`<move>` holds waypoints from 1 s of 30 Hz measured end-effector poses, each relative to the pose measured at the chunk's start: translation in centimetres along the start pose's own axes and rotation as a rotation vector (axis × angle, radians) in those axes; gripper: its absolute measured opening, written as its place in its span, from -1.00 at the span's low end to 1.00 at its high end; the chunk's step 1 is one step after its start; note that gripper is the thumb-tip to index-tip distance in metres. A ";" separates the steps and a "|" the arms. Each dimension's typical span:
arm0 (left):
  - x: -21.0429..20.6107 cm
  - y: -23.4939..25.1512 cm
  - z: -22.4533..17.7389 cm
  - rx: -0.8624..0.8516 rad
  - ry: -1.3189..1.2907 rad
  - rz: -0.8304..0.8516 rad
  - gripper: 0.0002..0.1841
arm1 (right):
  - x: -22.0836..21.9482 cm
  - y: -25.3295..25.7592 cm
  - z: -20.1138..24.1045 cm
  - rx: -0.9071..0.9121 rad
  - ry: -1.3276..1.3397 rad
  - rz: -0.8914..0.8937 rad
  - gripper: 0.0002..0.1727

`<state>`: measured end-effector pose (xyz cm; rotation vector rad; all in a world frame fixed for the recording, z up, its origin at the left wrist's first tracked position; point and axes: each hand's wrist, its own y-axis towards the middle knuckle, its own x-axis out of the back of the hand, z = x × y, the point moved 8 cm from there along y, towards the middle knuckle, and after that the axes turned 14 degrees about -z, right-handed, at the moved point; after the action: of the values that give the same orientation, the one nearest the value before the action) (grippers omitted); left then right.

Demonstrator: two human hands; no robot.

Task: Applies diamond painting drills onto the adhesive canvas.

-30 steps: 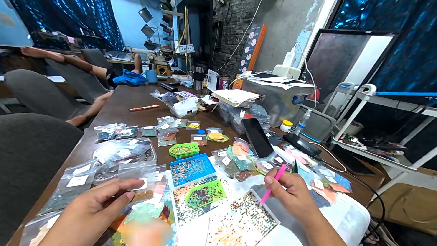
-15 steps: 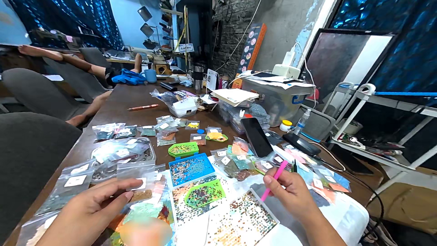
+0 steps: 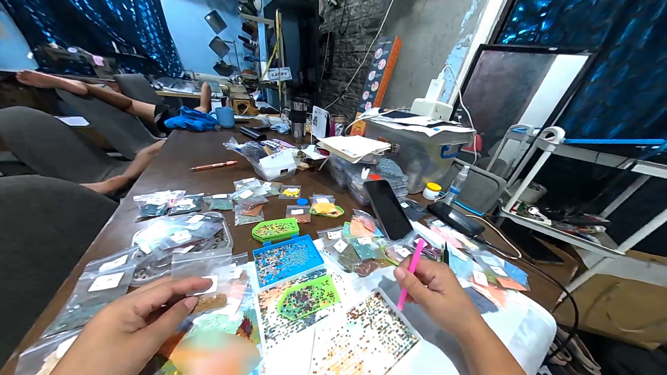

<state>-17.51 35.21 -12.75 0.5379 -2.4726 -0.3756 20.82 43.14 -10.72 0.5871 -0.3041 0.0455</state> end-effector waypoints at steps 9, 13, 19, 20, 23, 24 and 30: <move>0.0 0.0 0.1 -0.077 0.018 -0.130 -0.73 | -0.5 0.1 0.3 -0.096 0.206 0.016 -0.75; 0.1 0.1 -0.2 -0.086 -0.010 -0.174 -0.75 | -2.6 1.5 3.2 -0.008 0.176 0.250 -0.72; -0.2 0.1 -0.6 -0.107 -0.017 -0.161 -0.73 | -8.2 4.6 6.3 0.027 -0.161 0.643 -0.64; -0.2 0.1 -0.6 -0.108 -0.025 -0.166 -0.73 | -9.1 5.3 6.0 0.004 -0.147 0.609 -0.65; 0.1 0.1 -0.6 -0.090 -0.032 -0.177 -0.73 | -10.7 6.2 4.2 -0.039 -0.010 0.495 -0.68; 0.2 0.1 -0.6 -0.089 -0.031 -0.182 -0.72 | -11.0 5.9 3.6 -0.019 0.016 0.501 -0.67; -0.4 -0.1 -0.8 -0.118 -0.016 -0.164 -0.73 | -10.9 3.7 1.4 0.163 -0.066 0.706 -0.64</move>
<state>-16.68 35.18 -12.40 0.6921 -2.4099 -0.5896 9.54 45.95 -10.88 0.6196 -0.5646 0.7380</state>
